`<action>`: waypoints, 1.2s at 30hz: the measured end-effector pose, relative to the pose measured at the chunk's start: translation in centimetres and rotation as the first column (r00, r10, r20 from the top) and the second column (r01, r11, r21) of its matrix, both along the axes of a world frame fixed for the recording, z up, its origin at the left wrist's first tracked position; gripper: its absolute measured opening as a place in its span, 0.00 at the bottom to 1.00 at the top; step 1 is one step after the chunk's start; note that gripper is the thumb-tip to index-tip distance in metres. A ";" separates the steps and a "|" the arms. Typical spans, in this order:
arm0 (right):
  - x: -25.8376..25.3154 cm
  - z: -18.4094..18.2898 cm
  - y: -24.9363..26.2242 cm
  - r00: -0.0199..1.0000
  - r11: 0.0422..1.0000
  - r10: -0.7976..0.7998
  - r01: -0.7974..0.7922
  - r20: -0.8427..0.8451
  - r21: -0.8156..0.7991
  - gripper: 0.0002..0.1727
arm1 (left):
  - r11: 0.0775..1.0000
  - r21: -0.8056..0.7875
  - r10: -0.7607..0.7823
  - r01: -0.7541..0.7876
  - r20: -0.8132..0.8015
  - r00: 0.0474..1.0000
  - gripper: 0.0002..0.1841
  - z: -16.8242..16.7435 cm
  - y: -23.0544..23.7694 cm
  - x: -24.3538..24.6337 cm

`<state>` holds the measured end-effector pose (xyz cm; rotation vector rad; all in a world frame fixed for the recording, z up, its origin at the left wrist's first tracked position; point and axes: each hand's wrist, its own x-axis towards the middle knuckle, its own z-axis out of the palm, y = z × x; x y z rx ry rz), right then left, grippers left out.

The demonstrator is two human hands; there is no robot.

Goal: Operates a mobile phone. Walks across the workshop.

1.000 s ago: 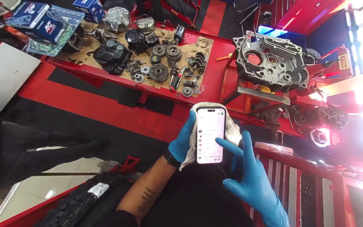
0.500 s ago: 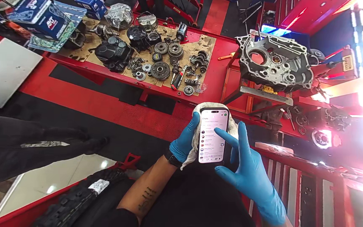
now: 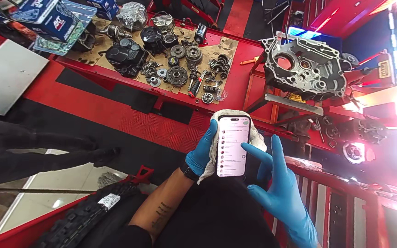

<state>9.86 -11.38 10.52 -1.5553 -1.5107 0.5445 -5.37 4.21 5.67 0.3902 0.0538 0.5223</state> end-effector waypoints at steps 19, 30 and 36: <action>-0.1 0.1 0.3 0.997 0.998 0.052 -0.051 0.052 -0.023 0.59 | 0.999 -0.021 -0.030 0.031 0.029 0.999 0.31 0.4 -0.1 -0.2; -0.3 0.2 0.7 0.995 0.998 0.049 -0.046 0.083 -0.034 0.59 | 0.998 -0.039 -0.044 0.045 0.042 0.998 0.32 0.4 -0.3 -0.5; -0.5 0.4 0.8 0.996 0.997 0.050 -0.046 0.073 -0.058 0.61 | 0.999 -0.019 -0.037 0.037 0.014 0.999 0.32 0.4 -0.5 -0.6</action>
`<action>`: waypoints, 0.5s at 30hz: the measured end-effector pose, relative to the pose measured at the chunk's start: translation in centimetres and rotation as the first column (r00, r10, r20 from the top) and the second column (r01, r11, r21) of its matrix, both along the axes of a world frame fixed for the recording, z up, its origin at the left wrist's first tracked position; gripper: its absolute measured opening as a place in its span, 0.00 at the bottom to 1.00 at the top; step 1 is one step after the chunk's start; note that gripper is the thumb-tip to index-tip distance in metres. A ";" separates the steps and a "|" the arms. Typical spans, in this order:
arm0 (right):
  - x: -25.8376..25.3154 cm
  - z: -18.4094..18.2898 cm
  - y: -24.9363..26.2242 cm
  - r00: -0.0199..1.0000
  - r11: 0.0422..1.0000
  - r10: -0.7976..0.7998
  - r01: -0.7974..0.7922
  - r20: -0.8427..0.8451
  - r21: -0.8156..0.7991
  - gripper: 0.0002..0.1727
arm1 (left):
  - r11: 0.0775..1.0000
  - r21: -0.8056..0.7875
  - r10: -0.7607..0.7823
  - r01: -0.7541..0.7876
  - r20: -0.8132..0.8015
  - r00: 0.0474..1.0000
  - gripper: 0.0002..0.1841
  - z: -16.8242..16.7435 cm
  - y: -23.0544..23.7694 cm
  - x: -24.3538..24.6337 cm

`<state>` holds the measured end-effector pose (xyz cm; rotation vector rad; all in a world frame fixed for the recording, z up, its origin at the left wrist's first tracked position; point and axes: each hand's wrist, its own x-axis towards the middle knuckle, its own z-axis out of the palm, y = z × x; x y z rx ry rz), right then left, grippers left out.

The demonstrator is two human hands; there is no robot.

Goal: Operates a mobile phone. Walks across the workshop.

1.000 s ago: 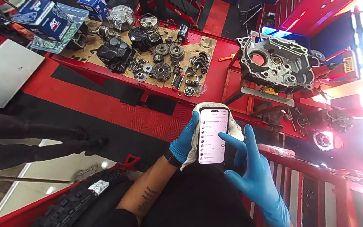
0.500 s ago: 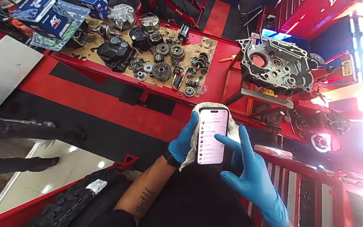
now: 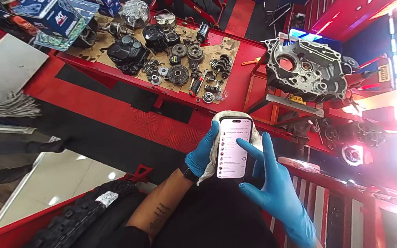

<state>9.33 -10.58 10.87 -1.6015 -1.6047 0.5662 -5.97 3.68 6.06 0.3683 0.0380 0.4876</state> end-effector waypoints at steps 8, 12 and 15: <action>-0.3 -0.2 0.2 0.999 0.999 -0.036 0.036 0.008 -0.039 0.63 | 1.000 0.012 -0.022 0.023 -0.009 1.000 0.32 -0.1 -0.4 -0.1; -0.3 0.0 -0.1 1.000 1.000 -0.021 0.021 -0.019 -0.010 0.63 | 1.000 0.011 -0.016 0.017 -0.019 1.000 0.32 0.0 -0.4 -0.3; -0.2 0.1 -0.6 0.999 1.000 -0.011 0.012 -0.050 0.028 0.62 | 1.000 0.017 0.018 -0.018 -0.018 1.000 0.32 0.1 -0.2 -0.4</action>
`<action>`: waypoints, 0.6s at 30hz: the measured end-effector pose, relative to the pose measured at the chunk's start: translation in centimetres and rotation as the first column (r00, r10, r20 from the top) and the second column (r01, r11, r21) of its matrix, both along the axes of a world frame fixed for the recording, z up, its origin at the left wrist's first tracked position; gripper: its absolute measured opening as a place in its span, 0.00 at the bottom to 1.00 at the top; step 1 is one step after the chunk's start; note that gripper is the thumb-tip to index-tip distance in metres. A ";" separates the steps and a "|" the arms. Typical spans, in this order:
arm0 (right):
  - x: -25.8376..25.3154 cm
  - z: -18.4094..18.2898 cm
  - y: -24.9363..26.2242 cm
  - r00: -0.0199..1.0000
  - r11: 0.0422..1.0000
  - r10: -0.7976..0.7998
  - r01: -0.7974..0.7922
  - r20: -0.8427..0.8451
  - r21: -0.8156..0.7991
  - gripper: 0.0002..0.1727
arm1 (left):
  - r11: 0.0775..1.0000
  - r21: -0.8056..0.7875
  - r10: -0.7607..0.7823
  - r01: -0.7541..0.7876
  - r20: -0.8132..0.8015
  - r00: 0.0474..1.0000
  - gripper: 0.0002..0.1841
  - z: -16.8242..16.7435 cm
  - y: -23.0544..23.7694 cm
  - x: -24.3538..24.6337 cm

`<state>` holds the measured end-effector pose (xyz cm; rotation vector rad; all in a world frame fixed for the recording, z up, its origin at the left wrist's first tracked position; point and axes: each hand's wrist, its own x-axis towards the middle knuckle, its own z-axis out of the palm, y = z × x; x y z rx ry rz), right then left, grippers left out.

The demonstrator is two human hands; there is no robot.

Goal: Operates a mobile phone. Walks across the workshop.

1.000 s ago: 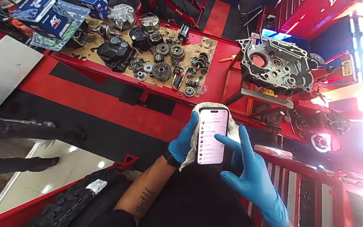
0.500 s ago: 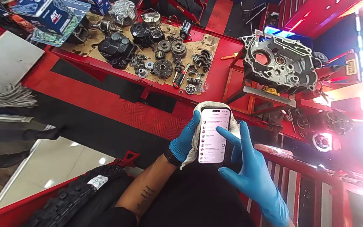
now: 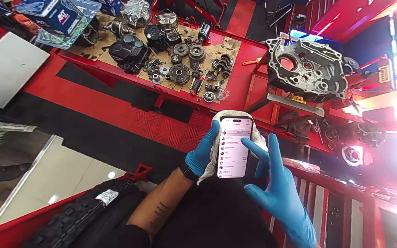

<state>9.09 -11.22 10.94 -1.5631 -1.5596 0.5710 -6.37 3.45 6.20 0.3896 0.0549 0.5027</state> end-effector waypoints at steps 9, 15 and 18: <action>-1.6 -1.3 -2.0 0.992 0.995 0.105 -0.104 -0.072 0.007 0.58 | 0.989 -0.044 0.140 -0.140 0.003 0.990 0.30 0.2 1.2 -0.6; -2.5 -2.3 -2.7 0.986 0.990 0.139 -0.141 -0.093 -0.011 0.57 | 0.976 0.007 0.218 -0.217 -0.042 0.975 0.29 0.8 1.7 -0.8; -2.8 -2.4 -2.8 0.984 0.989 0.146 -0.148 -0.098 -0.011 0.57 | 0.978 -0.011 0.207 -0.207 -0.029 0.978 0.28 0.8 1.7 -0.7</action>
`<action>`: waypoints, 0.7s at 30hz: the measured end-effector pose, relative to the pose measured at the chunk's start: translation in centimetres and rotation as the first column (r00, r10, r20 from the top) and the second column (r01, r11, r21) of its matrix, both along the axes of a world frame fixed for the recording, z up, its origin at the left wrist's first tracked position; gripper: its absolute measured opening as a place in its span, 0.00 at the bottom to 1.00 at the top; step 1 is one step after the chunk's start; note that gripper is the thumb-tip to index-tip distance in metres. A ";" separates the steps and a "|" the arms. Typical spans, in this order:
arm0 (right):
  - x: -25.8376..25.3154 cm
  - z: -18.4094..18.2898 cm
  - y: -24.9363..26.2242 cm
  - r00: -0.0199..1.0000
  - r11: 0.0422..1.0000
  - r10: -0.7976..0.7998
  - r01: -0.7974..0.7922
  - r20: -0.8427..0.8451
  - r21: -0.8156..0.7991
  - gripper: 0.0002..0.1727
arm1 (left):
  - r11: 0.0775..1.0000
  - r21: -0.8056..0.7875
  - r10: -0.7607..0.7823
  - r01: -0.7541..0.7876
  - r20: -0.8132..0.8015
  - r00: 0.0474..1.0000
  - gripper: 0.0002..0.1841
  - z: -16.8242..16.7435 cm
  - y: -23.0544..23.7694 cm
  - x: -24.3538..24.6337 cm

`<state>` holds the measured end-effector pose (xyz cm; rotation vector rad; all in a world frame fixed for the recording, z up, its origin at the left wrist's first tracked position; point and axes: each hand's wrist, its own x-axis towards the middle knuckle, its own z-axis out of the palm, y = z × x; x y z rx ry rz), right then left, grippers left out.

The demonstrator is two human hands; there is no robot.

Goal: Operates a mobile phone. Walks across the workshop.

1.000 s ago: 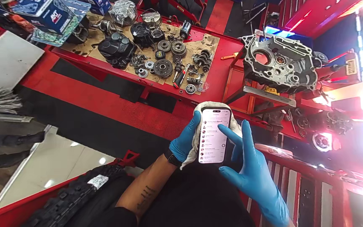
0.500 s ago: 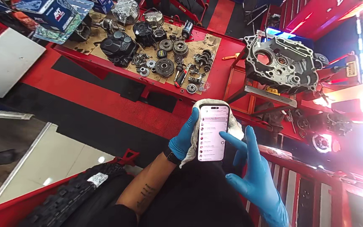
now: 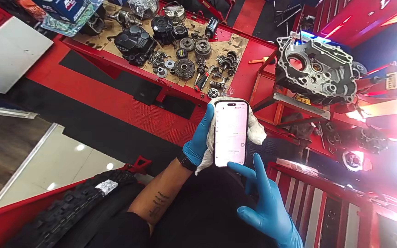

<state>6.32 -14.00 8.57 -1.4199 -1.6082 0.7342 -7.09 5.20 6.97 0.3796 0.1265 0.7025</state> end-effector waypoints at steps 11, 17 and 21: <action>-0.2 0.0 -0.2 1.000 1.000 -0.012 0.012 0.019 -0.009 0.57 | 0.999 0.038 0.020 -0.018 -0.060 0.998 0.29 0.3 -0.4 -0.2; -0.2 -0.1 -0.3 1.000 1.000 -0.009 0.009 0.028 -0.005 0.57 | 0.999 0.045 0.020 -0.017 -0.064 0.998 0.29 0.2 -0.4 0.0; 0.4 0.4 -0.2 1.000 1.000 -0.020 0.020 0.019 0.002 0.57 | 0.999 0.034 -0.011 0.012 -0.034 0.999 0.29 0.2 -0.6 0.1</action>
